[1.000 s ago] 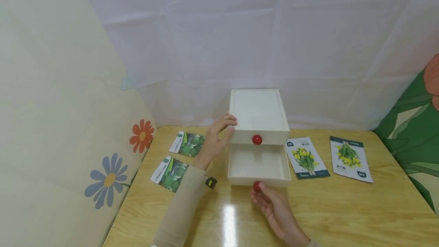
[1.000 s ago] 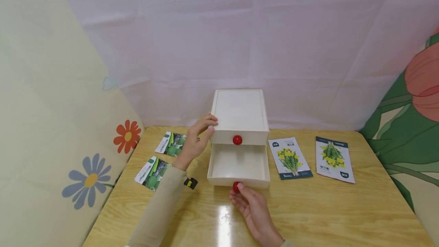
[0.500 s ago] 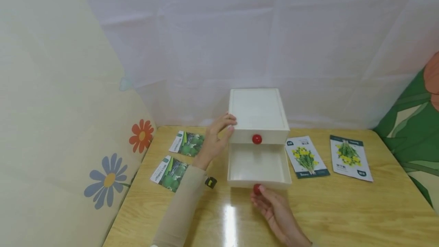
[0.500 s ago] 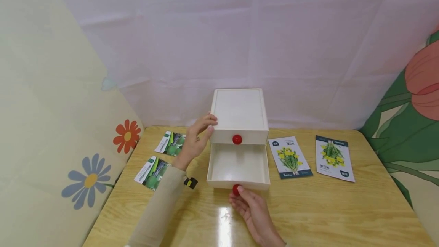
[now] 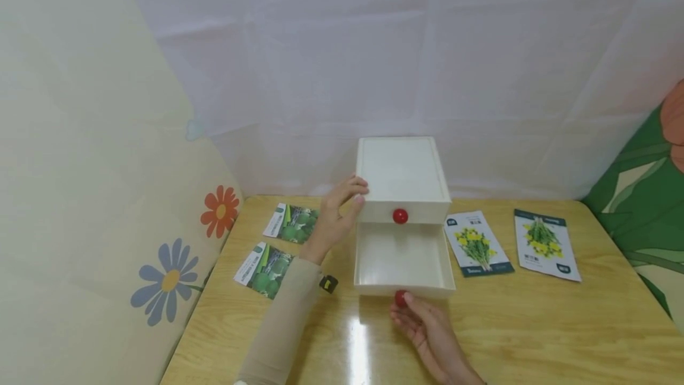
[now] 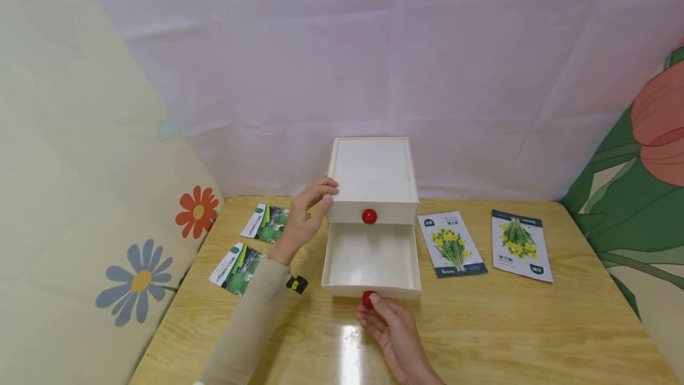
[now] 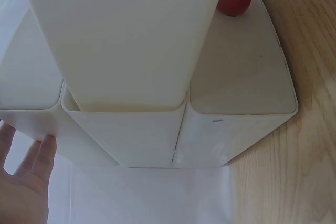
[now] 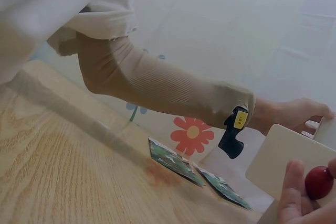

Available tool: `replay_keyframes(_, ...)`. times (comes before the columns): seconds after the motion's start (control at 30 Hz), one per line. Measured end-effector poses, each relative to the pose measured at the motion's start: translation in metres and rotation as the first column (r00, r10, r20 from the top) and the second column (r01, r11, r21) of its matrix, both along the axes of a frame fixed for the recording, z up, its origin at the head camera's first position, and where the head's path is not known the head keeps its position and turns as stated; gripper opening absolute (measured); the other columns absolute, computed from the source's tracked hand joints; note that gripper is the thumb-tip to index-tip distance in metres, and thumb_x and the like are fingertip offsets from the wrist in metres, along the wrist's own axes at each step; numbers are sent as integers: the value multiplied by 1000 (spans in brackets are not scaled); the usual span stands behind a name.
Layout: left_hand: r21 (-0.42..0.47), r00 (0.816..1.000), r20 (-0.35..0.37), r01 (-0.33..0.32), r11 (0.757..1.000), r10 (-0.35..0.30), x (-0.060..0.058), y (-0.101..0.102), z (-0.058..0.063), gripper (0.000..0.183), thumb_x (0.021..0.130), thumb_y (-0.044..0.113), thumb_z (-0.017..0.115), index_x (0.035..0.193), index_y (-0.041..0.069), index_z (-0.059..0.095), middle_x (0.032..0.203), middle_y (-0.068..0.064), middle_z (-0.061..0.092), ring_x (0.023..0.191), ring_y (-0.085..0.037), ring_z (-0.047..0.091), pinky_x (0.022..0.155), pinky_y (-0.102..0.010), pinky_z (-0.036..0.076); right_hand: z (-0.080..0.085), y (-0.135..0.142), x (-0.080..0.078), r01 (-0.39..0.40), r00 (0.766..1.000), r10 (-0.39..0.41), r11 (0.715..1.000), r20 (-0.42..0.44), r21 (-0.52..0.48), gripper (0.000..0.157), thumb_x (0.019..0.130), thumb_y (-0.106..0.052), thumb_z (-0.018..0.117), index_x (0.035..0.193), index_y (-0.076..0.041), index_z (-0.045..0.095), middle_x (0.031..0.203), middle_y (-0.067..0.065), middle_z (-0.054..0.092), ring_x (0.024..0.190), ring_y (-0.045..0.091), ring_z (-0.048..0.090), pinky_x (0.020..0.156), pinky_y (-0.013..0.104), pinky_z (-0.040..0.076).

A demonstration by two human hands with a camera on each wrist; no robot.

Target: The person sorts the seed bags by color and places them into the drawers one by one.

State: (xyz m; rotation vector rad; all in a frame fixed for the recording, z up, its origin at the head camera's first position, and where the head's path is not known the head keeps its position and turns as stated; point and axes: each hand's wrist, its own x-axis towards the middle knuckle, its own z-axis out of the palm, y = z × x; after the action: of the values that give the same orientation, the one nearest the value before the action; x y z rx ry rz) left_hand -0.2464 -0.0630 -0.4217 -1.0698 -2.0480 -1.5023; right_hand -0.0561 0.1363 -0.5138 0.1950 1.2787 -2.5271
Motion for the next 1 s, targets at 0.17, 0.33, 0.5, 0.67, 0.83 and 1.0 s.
replay_keyframes(0.17,4,1000,-8,-4,1000,4,-2,1,-2,19,97,-3,55,113,-8,63,128,-25,60,139,-44,41,115,-43,40,0,-1,5,22,1000,-22,1000,21,0,20,104,-19,54,114,-8,67,113,11,70,102,16,69,96,27,54)
replay_keyframes(0.33,4,1000,-4,-3,1000,3,0,1,-1,18,98,-3,55,114,-8,63,128,-24,60,139,-43,41,115,-44,40,0,-1,11,24,999,-24,1000,26,-16,20,104,-19,53,114,-10,68,112,10,71,102,15,69,98,27,53)
replay_keyframes(0.5,5,1000,13,1,1000,-1,0,1,-1,19,98,-3,55,115,-8,62,130,-25,59,140,-43,40,115,-45,39,1,-1,13,25,991,-23,1000,131,-11,19,102,-23,58,114,-11,68,112,9,70,102,16,68,99,28,53)
replay_keyframes(0.67,4,1000,19,-5,1000,5,-12,0,-16,20,99,-1,55,117,-6,62,132,-22,58,142,-39,40,114,-44,41,0,-1,13,22,984,-19,1000,175,-11,23,101,-27,61,115,-10,66,112,10,70,103,16,68,100,29,53)
replay_keyframes(0.83,-6,1000,11,-4,1000,4,-21,-2,-27,22,100,4,56,120,2,63,136,-15,59,144,-31,39,114,-41,41,-8,1,14,-56,996,58,998,74,-30,23,104,-20,54,119,-6,64,111,9,71,102,16,69,100,30,53)
replay_keyframes(1.0,-21,1000,-15,-5,1000,5,-23,-4,-29,24,102,13,55,123,5,64,141,-9,57,143,-26,41,112,-39,43,-13,-1,14,-153,988,153,987,8,-39,23,105,-15,51,122,-4,61,113,9,71,106,18,69,102,33,51)
